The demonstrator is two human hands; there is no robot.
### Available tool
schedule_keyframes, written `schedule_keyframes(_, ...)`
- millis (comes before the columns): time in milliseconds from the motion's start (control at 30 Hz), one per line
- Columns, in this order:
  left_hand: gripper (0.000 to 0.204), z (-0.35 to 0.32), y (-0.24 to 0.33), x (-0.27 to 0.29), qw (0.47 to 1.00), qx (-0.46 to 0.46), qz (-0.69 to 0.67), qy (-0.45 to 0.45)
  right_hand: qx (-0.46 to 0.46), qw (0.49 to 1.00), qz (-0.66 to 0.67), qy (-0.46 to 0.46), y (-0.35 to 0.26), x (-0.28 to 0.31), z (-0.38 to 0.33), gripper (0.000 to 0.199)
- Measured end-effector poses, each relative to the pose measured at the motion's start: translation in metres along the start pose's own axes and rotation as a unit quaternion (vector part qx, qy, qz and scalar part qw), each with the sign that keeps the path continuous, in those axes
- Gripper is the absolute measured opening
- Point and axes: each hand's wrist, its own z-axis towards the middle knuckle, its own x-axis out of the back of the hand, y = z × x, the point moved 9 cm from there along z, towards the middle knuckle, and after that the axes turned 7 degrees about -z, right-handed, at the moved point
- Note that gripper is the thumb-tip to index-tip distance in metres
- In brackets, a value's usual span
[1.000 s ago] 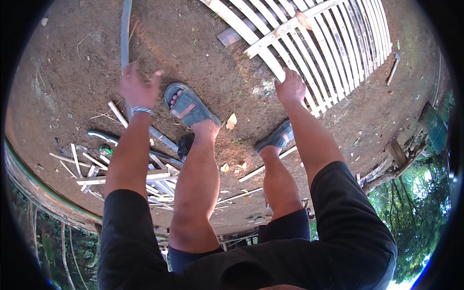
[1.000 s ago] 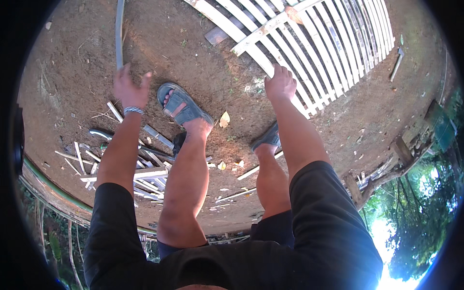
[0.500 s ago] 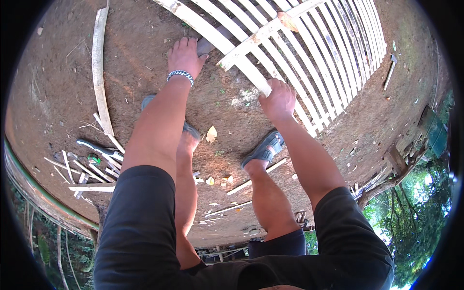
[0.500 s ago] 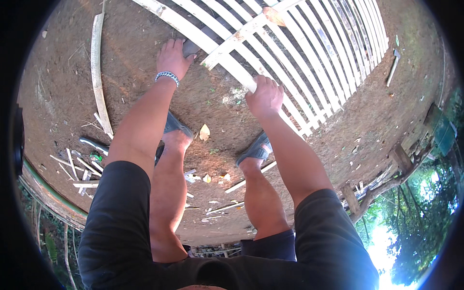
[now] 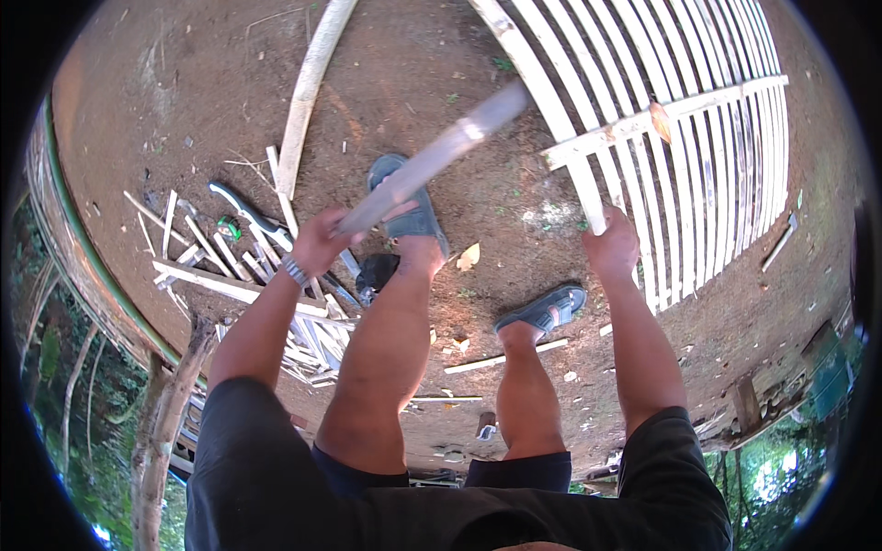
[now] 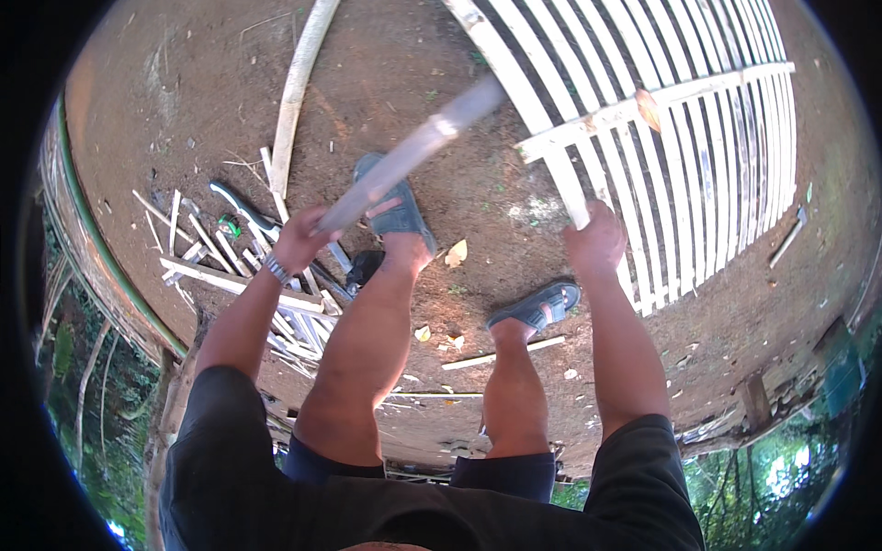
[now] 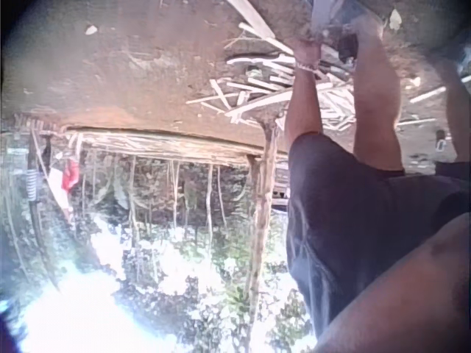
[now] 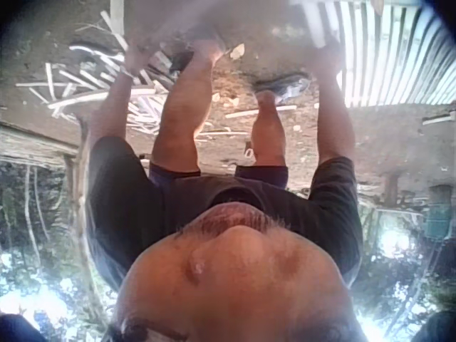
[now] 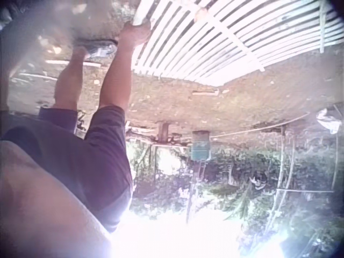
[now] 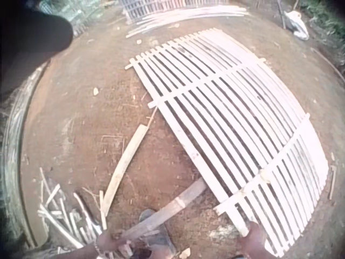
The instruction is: The person assembles a rectangular bamboo frame by hand. They use a hammer to drive nails into the intersections of vertical and horizontal bamboo slats, securing the structure together on the ground.
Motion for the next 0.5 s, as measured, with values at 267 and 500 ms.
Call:
schedule_keyframes(267, 0.037, -0.074, -0.182, 0.156, 0.878, 0.056, -0.346, 0.327, -0.042, 0.999, -0.029, -0.017, -0.009, -0.010, 0.011, 0.049)
schedule_keyframes(500, 0.073, -0.022, -0.228, 0.210, 0.754, 0.300, 0.114, 0.574, -0.032, 0.996, -0.081, -0.021, -0.011, -0.006, 0.011, 0.051)
